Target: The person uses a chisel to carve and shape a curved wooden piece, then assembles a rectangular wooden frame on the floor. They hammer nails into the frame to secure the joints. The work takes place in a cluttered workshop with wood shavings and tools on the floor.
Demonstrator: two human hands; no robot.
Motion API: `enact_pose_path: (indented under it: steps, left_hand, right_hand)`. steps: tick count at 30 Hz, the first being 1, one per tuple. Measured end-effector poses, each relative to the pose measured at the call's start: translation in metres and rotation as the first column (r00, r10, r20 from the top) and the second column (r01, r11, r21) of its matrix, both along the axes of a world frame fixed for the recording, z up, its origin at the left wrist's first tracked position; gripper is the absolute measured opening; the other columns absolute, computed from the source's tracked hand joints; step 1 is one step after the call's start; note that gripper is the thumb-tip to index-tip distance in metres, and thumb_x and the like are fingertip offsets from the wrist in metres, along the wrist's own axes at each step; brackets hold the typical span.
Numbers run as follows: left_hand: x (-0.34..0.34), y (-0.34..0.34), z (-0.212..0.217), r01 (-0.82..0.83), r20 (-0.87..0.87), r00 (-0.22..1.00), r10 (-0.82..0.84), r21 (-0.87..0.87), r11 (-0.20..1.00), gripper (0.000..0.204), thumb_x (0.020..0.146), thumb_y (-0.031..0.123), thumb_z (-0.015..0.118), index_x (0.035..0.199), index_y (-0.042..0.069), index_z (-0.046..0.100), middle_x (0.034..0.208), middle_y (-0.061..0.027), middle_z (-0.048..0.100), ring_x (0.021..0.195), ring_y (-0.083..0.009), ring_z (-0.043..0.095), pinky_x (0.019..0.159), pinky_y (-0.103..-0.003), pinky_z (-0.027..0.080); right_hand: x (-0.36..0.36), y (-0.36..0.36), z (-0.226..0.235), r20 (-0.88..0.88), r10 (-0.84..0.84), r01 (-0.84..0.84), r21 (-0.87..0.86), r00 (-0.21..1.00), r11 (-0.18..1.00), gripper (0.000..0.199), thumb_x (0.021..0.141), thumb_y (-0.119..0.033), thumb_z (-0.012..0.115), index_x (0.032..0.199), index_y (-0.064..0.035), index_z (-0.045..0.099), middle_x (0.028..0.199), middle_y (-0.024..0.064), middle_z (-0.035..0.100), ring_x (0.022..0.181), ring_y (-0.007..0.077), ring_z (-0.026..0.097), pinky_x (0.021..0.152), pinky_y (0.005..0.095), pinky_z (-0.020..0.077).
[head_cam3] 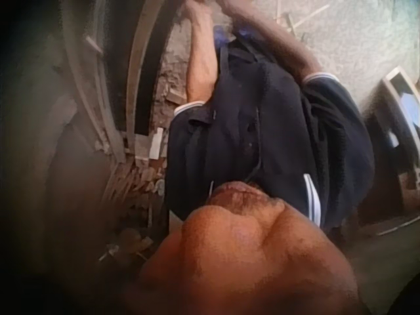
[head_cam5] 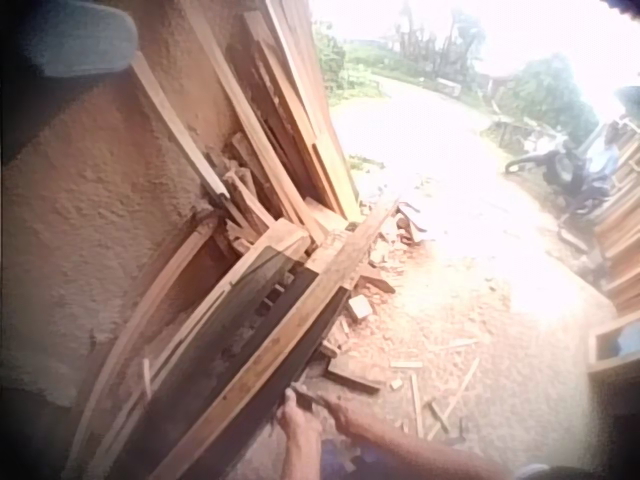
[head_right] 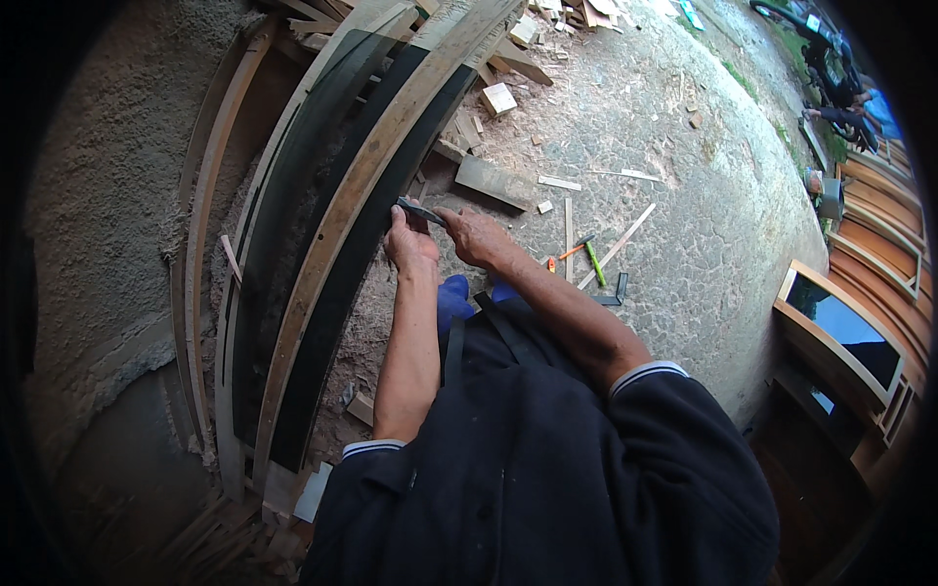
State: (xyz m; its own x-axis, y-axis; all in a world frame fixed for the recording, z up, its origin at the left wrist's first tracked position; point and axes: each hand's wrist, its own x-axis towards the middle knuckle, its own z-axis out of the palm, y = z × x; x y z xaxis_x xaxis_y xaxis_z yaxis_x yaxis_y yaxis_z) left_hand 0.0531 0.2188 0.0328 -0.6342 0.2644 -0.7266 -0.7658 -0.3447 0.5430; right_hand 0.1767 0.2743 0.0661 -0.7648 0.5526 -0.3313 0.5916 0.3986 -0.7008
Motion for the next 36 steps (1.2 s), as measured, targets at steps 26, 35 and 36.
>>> enact_pose_path:
  steps: [26, 35, 36]
  left_hand:
    - [-0.003, -0.005, -0.015, 0.023, -0.004, 1.0, -0.023, 0.064, 0.998, 0.024, 0.1, 0.01, 0.058, 0.119, -0.003, 0.059, 0.112, -0.0141, 0.065, 0.099, -0.0236, 0.065, 0.089, -0.034, 0.055]
    - [-0.002, -0.004, -0.01, 0.022, 0.025, 0.999, -0.024, 0.065, 0.998, 0.027, 0.101, 0.014, 0.058, 0.121, -0.004, 0.059, 0.115, -0.015, 0.065, 0.106, -0.0252, 0.064, 0.094, -0.036, 0.053]
    - [-0.001, -0.004, -0.01, 0.017, 0.032, 0.999, -0.02, 0.072, 0.997, 0.028, 0.101, 0.015, 0.058, 0.122, -0.004, 0.059, 0.115, -0.0149, 0.065, 0.107, -0.0253, 0.063, 0.094, -0.037, 0.053]
  right_hand:
    - [0.002, -0.001, -0.02, -0.017, 0.004, -0.004, -0.012, 1.0, 1.0, 0.047, 0.098, -0.017, 0.05, 0.144, -0.0161, 0.045, 0.098, 0.0263, 0.061, 0.089, 0.045, 0.061, 0.076, 0.0517, 0.0488]
    - [0.002, 0.001, -0.013, 0.012, 0.009, -0.009, 0.021, 1.0, 1.0, 0.047, 0.098, -0.018, 0.049, 0.145, -0.0189, 0.045, 0.104, 0.0268, 0.061, 0.093, 0.0449, 0.062, 0.078, 0.0503, 0.0504]
    - [0.002, 0.001, -0.01, 0.044, 0.013, -0.014, 0.014, 0.999, 1.0, 0.047, 0.098, -0.018, 0.049, 0.145, -0.019, 0.045, 0.104, 0.0266, 0.061, 0.093, 0.0446, 0.063, 0.078, 0.0502, 0.0507]
